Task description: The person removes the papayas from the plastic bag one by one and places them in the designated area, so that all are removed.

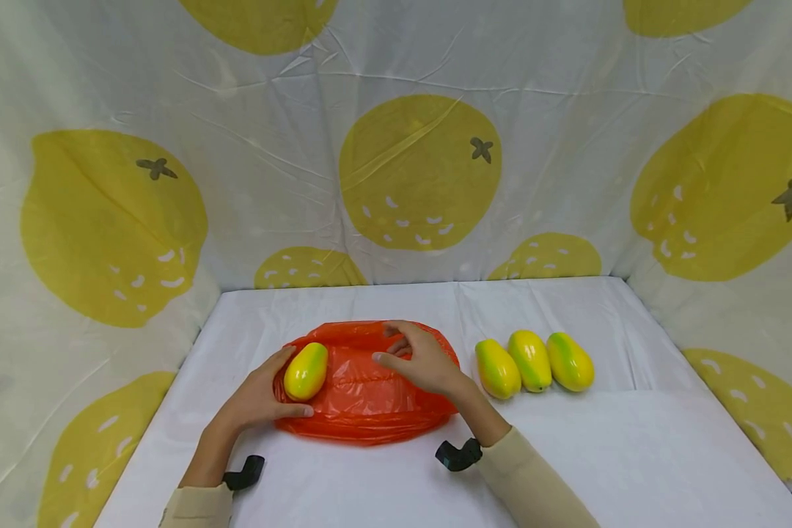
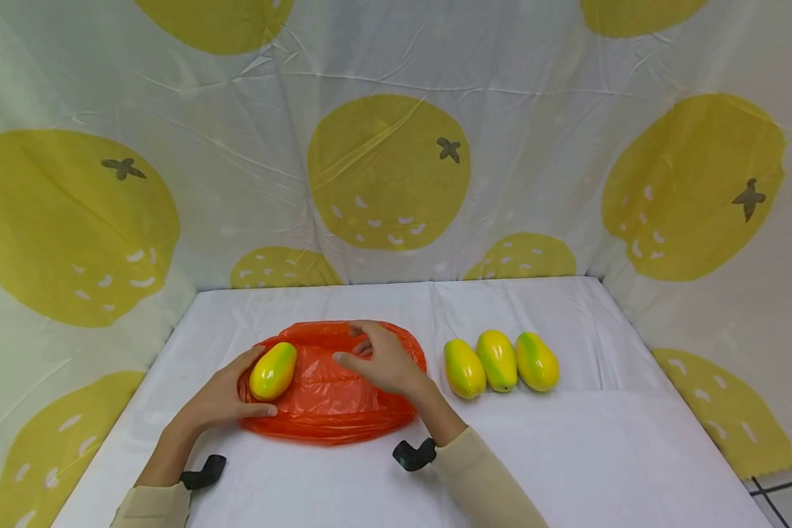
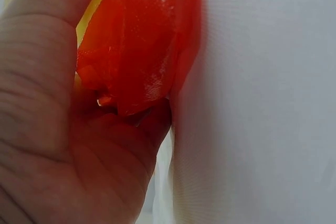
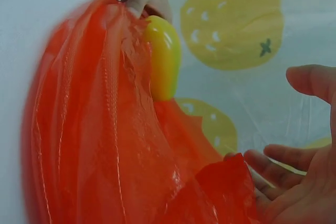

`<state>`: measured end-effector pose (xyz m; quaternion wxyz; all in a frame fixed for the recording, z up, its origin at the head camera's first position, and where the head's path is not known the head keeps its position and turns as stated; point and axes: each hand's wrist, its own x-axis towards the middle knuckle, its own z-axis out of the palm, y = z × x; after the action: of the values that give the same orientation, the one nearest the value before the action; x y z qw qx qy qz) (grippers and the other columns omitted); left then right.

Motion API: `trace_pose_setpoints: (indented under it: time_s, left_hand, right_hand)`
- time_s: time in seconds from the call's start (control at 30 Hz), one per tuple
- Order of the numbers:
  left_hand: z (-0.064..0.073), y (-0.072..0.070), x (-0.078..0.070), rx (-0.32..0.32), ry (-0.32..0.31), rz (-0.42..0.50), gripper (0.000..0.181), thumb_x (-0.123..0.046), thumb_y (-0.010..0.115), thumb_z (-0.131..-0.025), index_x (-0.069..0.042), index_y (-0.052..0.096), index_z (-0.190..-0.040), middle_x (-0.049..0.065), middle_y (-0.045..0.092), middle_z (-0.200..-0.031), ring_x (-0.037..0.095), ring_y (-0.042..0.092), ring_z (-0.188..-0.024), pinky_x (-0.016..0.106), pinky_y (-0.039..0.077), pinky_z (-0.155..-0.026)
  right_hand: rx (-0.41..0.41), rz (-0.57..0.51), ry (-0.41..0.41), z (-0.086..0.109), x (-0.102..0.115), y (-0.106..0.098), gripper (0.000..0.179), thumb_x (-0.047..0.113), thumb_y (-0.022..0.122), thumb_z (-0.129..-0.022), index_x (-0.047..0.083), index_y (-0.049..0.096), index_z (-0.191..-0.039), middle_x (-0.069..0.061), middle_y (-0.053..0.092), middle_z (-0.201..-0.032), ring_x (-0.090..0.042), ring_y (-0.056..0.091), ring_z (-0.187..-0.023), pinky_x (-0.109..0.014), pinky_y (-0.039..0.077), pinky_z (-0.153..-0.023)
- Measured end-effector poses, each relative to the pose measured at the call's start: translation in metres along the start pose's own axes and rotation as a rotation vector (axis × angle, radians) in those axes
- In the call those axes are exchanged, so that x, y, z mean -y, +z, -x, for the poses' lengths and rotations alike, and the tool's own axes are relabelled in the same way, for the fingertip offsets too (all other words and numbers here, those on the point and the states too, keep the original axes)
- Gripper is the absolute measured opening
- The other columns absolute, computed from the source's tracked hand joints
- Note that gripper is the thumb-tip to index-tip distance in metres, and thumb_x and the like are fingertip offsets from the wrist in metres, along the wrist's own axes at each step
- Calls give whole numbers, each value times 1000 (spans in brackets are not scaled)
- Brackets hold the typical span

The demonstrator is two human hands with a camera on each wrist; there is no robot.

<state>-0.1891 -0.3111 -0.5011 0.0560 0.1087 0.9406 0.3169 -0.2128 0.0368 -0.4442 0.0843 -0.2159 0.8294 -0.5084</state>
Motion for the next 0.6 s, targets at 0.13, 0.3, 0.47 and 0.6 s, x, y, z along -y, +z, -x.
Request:
trace_pose_setpoints:
  time_s: [0.13, 0.3, 0.47, 0.6]
  left_hand:
    - [1, 0, 1, -3, 2, 0, 123, -59, 90, -67, -10, 29, -162, 19, 35, -164, 46, 39, -146, 69, 45, -108]
    - [1, 0, 2, -6, 11, -2, 122, -59, 90, -68, -11, 29, -162, 18, 36, -163, 45, 40, -145, 69, 45, -108]
    - [0, 1, 1, -9, 15, 7, 121, -58, 90, -68, -13, 29, -162, 17, 37, -163, 44, 41, -145, 68, 46, -107]
    - [0, 1, 0, -9, 19, 14, 121, -58, 90, -68, -14, 28, -162, 16, 38, -163, 44, 41, -145, 68, 47, -107]
  right_hand:
    - [31, -18, 14, -6, 2, 9, 72, 47, 71, -94, 11, 47, -152, -7, 57, -146, -19, 64, -113, -38, 59, -95]
    - [54, -26, 16, -11, 1, 19, 70, 44, 71, -95, 8, 47, -151, -11, 56, -147, -19, 65, -112, -36, 60, -93]
    - [54, -30, 27, -13, 3, 29, 68, 42, 71, -95, 9, 49, -150, -11, 57, -146, -18, 65, -109, -35, 60, -90]
    - [55, -24, 61, -14, 6, 39, 65, 44, 72, -94, 12, 51, -148, -10, 57, -145, -16, 64, -107, -31, 60, -86]
